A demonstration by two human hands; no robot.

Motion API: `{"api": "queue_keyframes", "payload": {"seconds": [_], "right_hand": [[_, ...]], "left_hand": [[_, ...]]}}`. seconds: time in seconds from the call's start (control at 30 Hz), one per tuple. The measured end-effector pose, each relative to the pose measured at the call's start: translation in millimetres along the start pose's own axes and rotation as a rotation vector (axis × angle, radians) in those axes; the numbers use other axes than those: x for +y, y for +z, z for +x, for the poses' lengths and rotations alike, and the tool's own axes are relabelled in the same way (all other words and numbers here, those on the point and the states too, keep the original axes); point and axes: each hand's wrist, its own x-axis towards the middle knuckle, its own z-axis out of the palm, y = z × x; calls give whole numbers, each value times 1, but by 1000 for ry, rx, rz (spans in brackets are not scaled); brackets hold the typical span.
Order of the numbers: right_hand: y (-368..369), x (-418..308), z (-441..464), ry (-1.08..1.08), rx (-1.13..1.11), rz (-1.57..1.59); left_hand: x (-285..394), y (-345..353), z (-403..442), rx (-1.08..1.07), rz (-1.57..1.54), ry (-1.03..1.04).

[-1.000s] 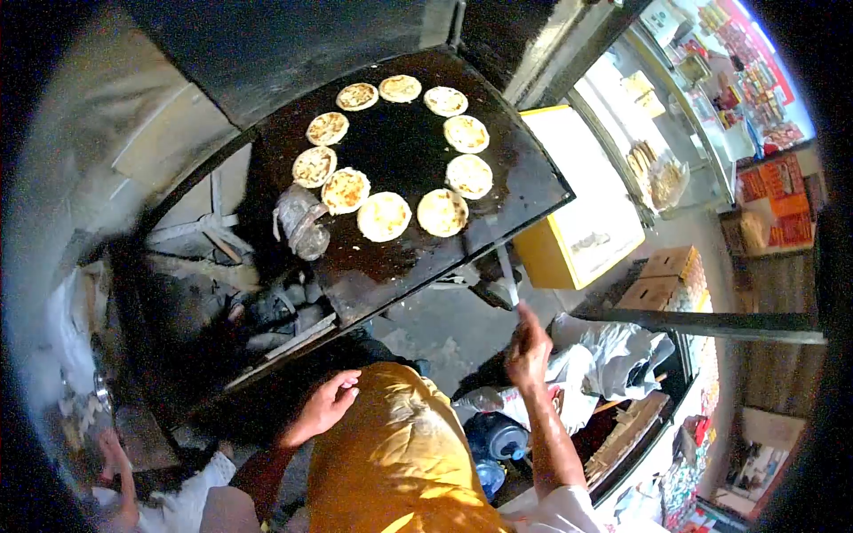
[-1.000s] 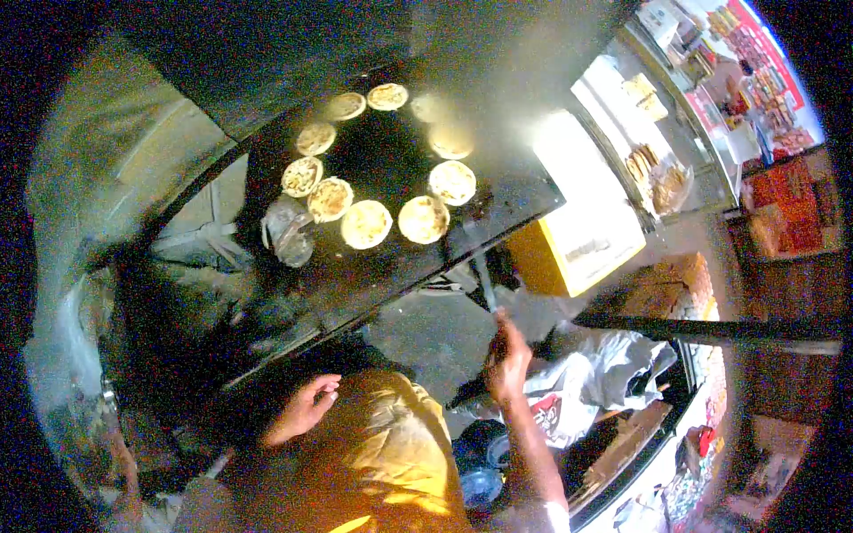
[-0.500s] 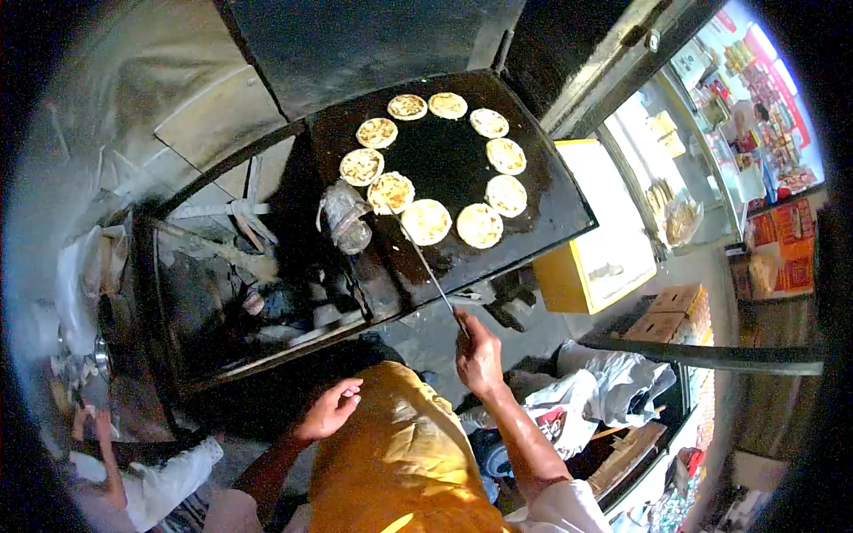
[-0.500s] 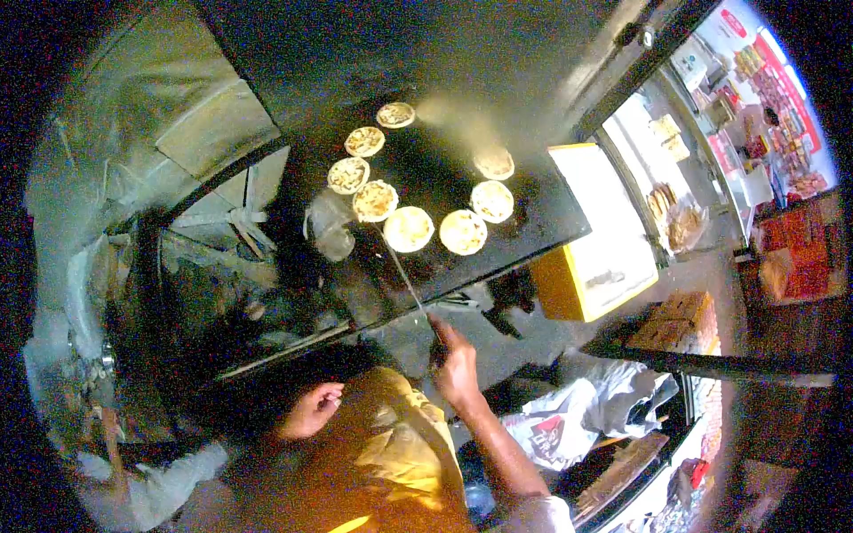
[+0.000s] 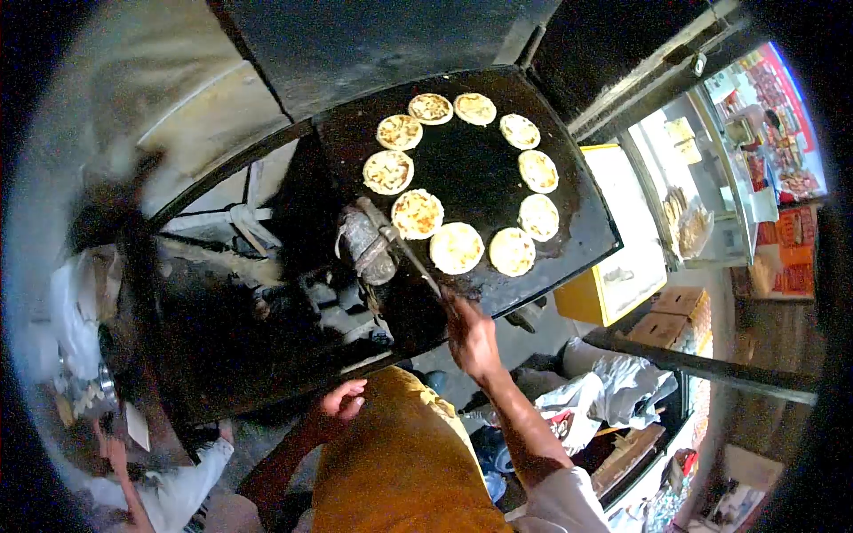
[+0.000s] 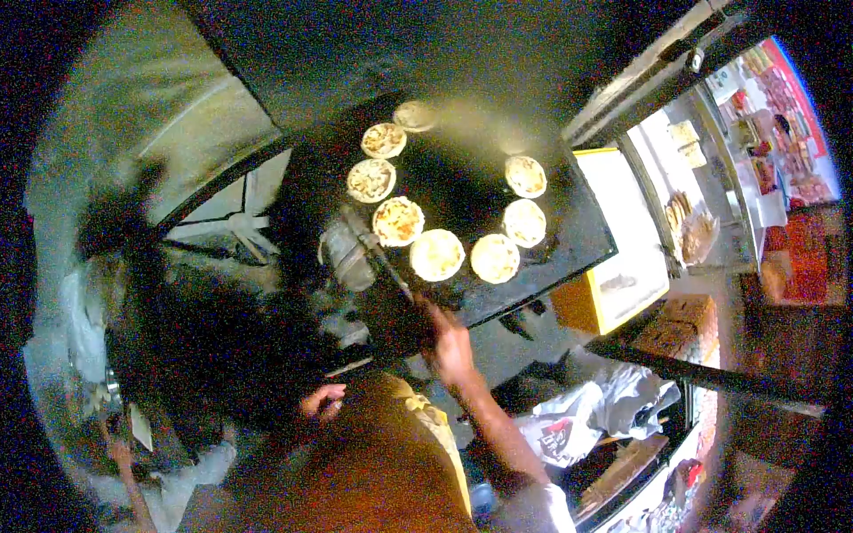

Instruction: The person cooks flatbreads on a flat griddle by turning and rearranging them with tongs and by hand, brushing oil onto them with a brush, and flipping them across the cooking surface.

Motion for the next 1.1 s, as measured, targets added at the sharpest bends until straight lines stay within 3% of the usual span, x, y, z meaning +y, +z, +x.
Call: {"api": "queue_keyframes", "payload": {"seconds": [0.07, 0.13, 0.2, 0.23, 0.53, 0.6, 0.63, 0.73, 0.8, 0.93, 1.0, 1.1], "right_hand": [[-25, -3, -46, 142, -136, -44], [-33, 20, -103, 147, -62, -54], [-42, 24, -139, 284, -14, -59], [-38, 28, -148, 276, 111, -54], [-14, 41, -194, 274, 368, -44], [-12, 55, -203, 287, 585, -52], [-21, 60, -205, 326, 527, -119], [-42, 54, -195, 312, 472, -63], [-38, 56, -209, 235, 498, -26], [-13, 60, -276, 167, 524, -29], [4, 62, -302, 263, 354, -25], [26, 66, -322, 361, 171, -137]], "left_hand": [[28, -10, 16, 37, -48, -12], [47, -21, 37, -17, -58, 57], [64, -26, 53, -77, -50, -14], [64, -27, 61, -130, -16, -14], [87, -5, 71, -321, 32, -16], [85, 4, 58, -319, 22, -18], [83, 10, 50, -325, 74, 5], [67, 32, 23, -297, 154, 65], [31, 42, -4, -347, 175, -42], [-51, 50, -78, -114, 210, -8], [-83, 42, -112, -108, 6, -514], [-85, 44, -142, 11, -34, -547]]}}
